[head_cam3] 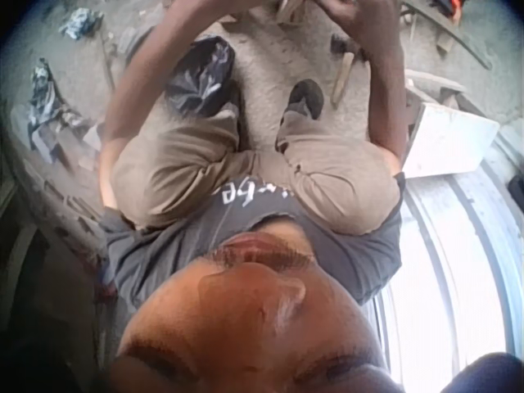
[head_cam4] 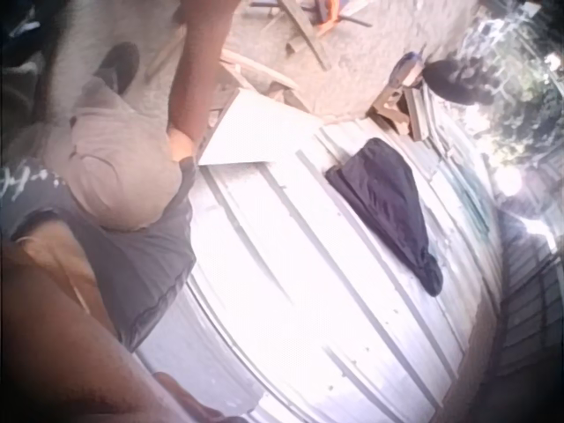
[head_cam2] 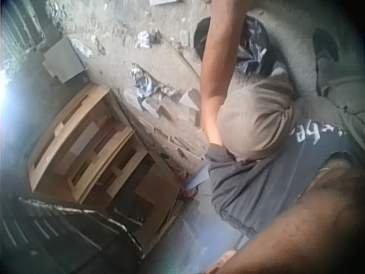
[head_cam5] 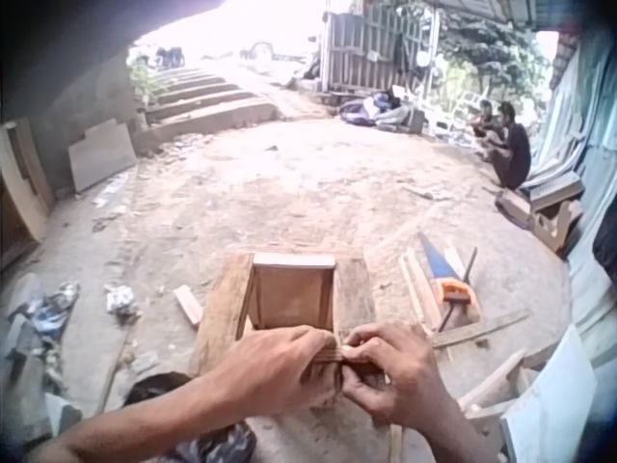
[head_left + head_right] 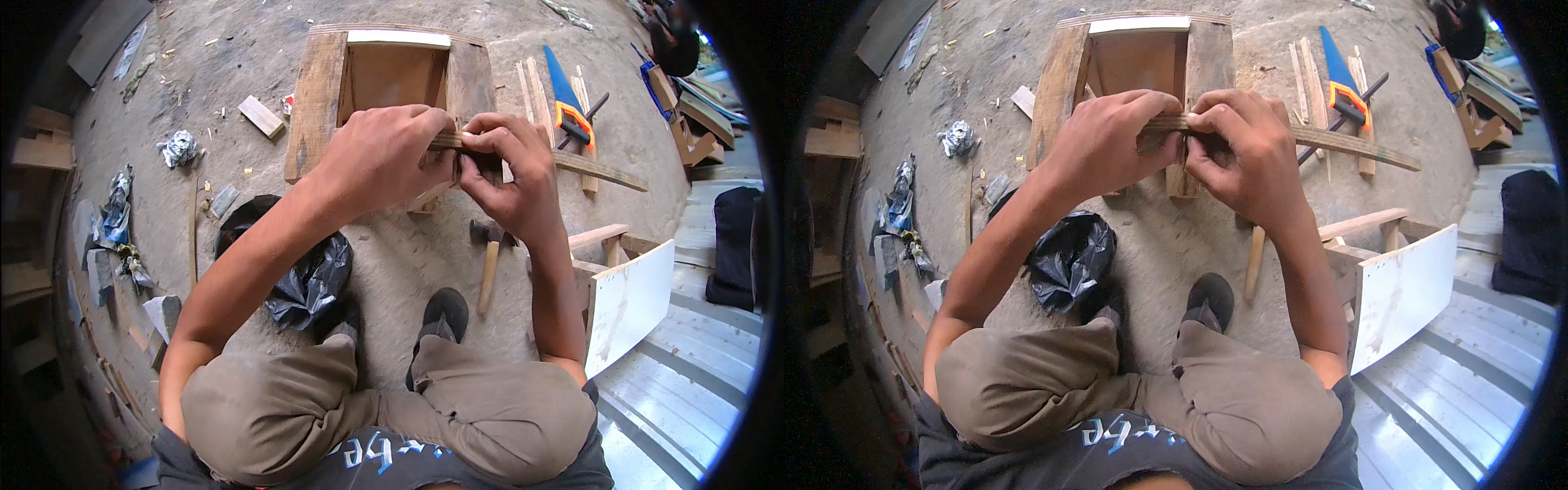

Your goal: The person assembles a small wooden stool by hammering nails into the frame to secure the legs and crossbars. They then use a hand saw to cut a thin wooden strip to size and fit it into the structure.

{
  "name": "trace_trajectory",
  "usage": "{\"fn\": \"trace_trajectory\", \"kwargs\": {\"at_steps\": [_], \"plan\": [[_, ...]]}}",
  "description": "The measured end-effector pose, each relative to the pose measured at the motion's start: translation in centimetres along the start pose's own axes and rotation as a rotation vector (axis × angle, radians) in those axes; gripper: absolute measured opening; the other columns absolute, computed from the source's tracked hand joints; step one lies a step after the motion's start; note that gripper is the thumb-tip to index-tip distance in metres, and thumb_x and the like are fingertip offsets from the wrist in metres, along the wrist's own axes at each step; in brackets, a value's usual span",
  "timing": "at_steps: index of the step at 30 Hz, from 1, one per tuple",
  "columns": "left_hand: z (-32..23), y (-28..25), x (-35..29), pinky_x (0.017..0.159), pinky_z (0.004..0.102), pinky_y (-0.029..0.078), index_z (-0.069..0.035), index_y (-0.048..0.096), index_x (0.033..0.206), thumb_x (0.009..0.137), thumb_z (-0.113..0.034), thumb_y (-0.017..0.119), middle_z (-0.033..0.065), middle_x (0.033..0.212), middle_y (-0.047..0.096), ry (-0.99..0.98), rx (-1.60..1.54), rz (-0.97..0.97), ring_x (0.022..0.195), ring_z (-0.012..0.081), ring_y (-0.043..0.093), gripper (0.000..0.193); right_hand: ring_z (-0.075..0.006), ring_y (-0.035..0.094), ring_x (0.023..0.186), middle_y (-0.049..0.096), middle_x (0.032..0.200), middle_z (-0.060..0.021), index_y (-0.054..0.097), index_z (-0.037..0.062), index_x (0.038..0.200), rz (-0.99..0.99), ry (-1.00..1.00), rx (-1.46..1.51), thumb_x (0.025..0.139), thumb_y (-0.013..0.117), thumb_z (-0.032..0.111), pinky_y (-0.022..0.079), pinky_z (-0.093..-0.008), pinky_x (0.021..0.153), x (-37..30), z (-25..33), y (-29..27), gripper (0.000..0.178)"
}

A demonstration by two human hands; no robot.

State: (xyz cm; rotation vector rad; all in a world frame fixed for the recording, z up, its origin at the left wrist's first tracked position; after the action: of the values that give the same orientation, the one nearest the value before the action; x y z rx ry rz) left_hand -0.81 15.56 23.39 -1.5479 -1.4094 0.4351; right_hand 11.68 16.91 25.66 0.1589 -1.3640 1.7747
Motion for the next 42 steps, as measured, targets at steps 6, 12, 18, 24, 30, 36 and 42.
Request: {"fn": "trace_trajectory", "kwargs": {"at_steps": [6,12,18,24,30,36,42], "plan": [[0.2,0.0,-0.1,0.078,0.0398,0.057,-0.004,0.068,0.108,0.083,-0.022,0.073,0.0145,0.101,0.072,-0.014,0.048,0.002,0.088,0.0315,0.072,0.031,-0.0253,0.062,0.102,0.065,0.109,-0.0105,0.066,0.0047,0.104,-0.061,-0.079,-0.069,0.078,0.073,0.009,0.044,-0.0395,0.092,-0.2,0.3,-0.4,0.027],[1.3,-4.4,-0.4,0.075,0.0333,0.059,-0.004,0.069,0.110,0.087,-0.017,0.073,0.0127,0.098,0.074,-0.006,0.133,-0.225,0.084,0.0201,0.073,0.027,-0.0220,0.053,0.111,0.051,0.125,-0.0131,0.048,0.0014,0.130,-0.564,-0.056,0.162,0.090,0.065,0.012,0.044,-0.0375,0.096,-5.2,-1.6,-4.2,0.045],[3.6,-9.6,-2.8,0.069,0.0307,0.058,0.002,0.071,0.103,0.090,-0.023,0.069,0.0130,0.085,0.074,-0.149,-0.017,-0.425,0.072,0.0198,0.072,0.029,-0.0224,0.058,0.119,0.059,0.127,-0.0181,0.052,-0.0059,0.127,-0.331,0.939,0.959,0.095,0.067,0.024,0.046,-0.0351,0.099,-5.3,-9.7,3.0,0.046],[8.2,-11.1,-6.6,0.067,0.0248,0.052,0.003,0.071,0.106,0.091,-0.019,0.071,0.0068,0.081,0.072,-0.404,-0.126,-0.451,0.074,0.0076,0.065,0.027,-0.0195,0.073,0.073,0.071,0.090,-0.0131,0.059,-0.0064,0.113,0.021,0.970,1.109,0.097,0.067,0.024,0.061,-0.0317,0.061,-1.8,-7.4,7.7,0.036],[8.5,-14.0,-9.4,0.066,0.0205,0.049,0.005,0.069,0.112,0.094,-0.015,0.069,0.0044,0.087,0.071,-0.463,-0.246,-0.550,0.076,0.0063,0.062,0.027,-0.0192,0.072,0.073,0.071,0.089,-0.0135,0.058,-0.0060,0.112,-0.082,0.810,1.185,0.098,0.067,0.027,0.061,-0.0319,0.062,-0.9,-9.4,7.5,0.037],[11.2,-14.3,-12.2,0.055,0.0179,0.037,0.001,0.067,0.114,0.099,-0.018,0.063,0.0002,0.087,0.066,-0.579,-0.434,-0.560,0.065,0.0023,0.049,0.025,-0.0186,0.072,0.072,0.071,0.089,-0.0137,0.059,-0.0058,0.110,-0.368,0.577,0.982,0.096,0.069,0.034,0.061,-0.0306,0.062,1.4,-13.5,6.2,0.044],[15.1,-7.7,-16.2,0.053,0.0180,0.036,0.001,0.066,0.108,0.100,-0.018,0.062,-0.0002,0.084,0.065,-0.679,-0.636,-0.428,0.062,0.0025,0.049,0.021,-0.0161,0.068,0.090,0.072,0.103,-0.0136,0.062,-0.0067,0.119,-0.474,0.441,0.671,0.090,0.078,0.034,0.054,-0.0304,0.080,0.7,-20.0,8.4,0.052]]}}
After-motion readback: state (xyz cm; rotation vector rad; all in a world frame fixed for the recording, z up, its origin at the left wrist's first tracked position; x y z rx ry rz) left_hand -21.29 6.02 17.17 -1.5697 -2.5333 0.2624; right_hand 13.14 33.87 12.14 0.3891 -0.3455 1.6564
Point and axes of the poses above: each hand's wrist, its own x-axis towards the middle knuckle, its own y-axis out of the palm, z = x × y, the point moved 9 cm from there along x, towards the middle knuckle
